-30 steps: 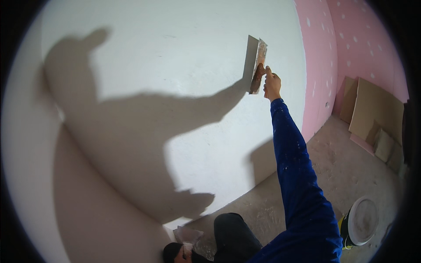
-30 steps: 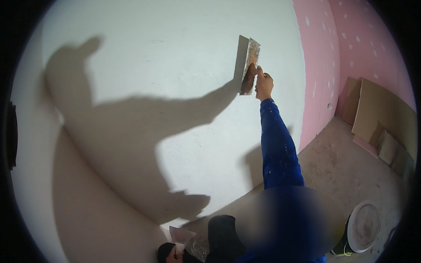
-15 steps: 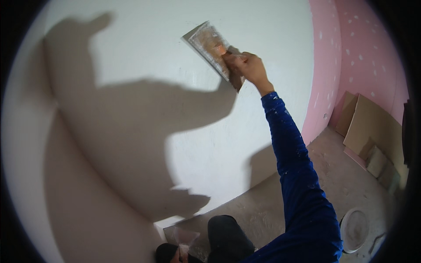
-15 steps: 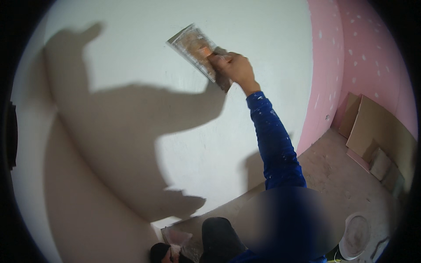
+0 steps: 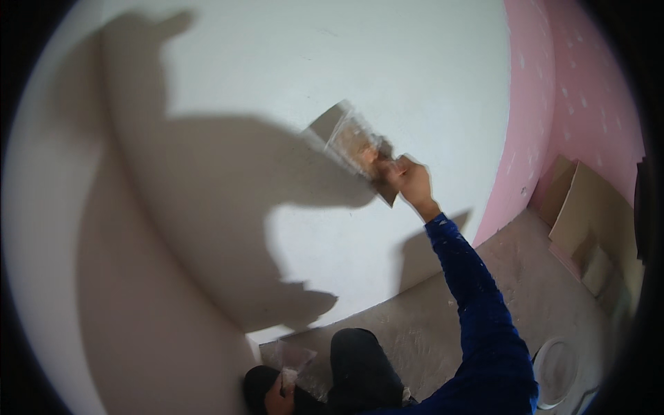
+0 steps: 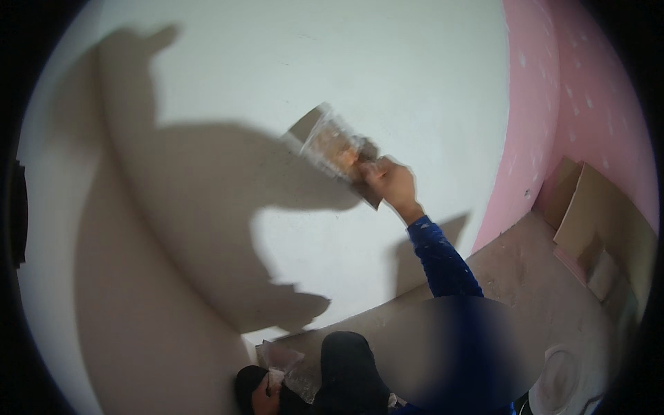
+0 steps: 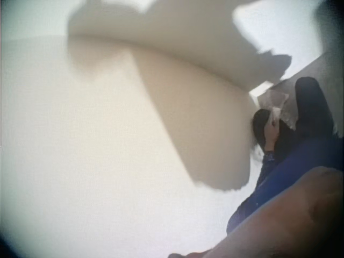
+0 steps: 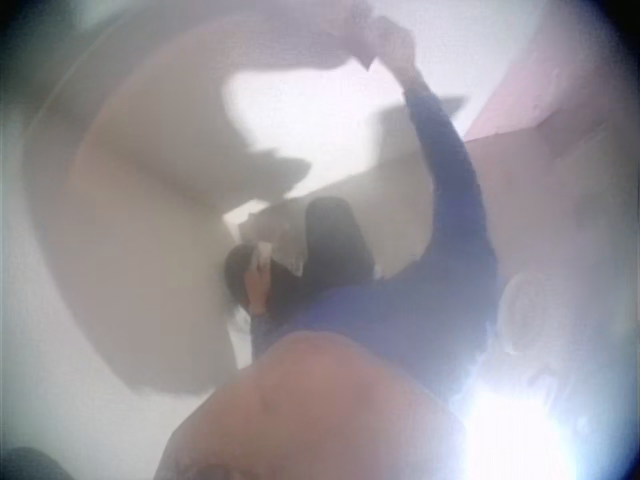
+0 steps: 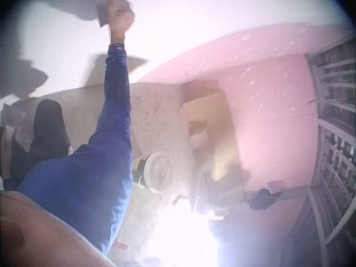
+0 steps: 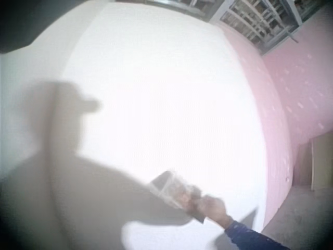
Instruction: The person applies plaster to a wall using a trowel and a smaller scraper. They repeatedly scoop plaster from a bag on the floor and spread it onto the wall surface, smoothing it with the trowel.
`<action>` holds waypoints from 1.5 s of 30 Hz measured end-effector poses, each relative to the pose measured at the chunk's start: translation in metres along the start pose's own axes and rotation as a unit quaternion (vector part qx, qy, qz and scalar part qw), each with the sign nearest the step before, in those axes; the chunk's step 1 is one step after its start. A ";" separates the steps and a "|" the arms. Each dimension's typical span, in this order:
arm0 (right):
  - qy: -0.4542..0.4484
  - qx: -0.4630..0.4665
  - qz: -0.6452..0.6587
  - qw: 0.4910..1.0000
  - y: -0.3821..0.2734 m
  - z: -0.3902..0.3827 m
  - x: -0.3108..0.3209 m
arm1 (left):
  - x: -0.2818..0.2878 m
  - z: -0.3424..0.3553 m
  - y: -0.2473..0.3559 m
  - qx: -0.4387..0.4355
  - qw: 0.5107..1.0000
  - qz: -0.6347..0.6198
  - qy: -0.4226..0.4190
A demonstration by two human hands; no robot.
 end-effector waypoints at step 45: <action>0.064 0.327 -0.247 0.910 -0.020 0.084 0.025 | -0.006 0.014 0.011 -0.004 0.997 0.033 0.066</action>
Point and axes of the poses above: each hand's wrist, its own z-axis towards the middle knuckle, its own x-axis out of the back of the hand, y = z × x, the point moved 8 cm from there along z, towards the middle knuckle, and after that the axes turned 9 degrees about -z, right-handed, at the moved point
